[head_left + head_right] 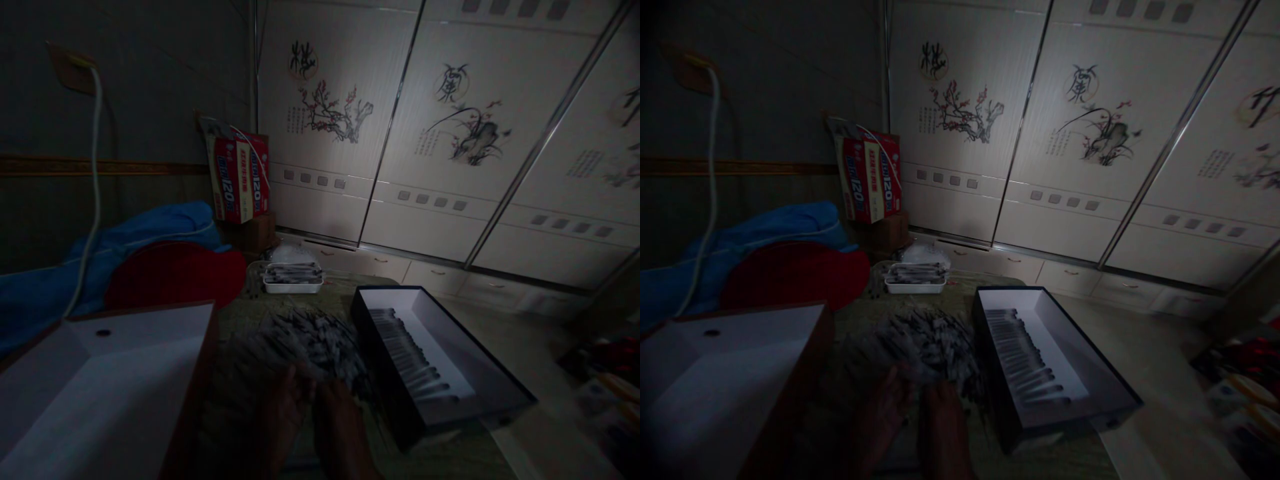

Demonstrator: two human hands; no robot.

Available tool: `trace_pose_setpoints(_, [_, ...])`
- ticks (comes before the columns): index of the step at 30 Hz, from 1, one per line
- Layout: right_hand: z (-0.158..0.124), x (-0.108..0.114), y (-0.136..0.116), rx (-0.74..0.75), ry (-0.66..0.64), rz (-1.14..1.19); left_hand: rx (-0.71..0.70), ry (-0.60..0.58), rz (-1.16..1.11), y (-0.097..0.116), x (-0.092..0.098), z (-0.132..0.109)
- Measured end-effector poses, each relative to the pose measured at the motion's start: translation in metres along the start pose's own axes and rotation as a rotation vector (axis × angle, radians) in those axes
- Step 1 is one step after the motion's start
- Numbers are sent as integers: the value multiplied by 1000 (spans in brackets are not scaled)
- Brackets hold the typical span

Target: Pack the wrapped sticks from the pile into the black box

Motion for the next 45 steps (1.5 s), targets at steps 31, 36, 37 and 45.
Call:
trace_pose_setpoints(31, [-14,29,22,-304,125,941,-152,-179,391,-17,4,11])
trace_pose_setpoints(36, [-27,10,46,-241,326,653,-203,-209,495,-12,-2,2])
trace_pose_setpoints(37, [-30,5,51,-225,381,601,-213,-209,518,-12,-2,1])
trace_pose_setpoints(45, [-35,-10,48,-233,385,515,-249,-168,614,-5,0,7])
Point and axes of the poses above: each hand's wrist, its own z-axis towards the middle knuckle, its own x-axis out of the back of the hand, y = z × x, the point moved 4 cm from there along z, towards the middle knuckle, and after that the axes turned 7 degrees about -x, right-handed, at the moved point
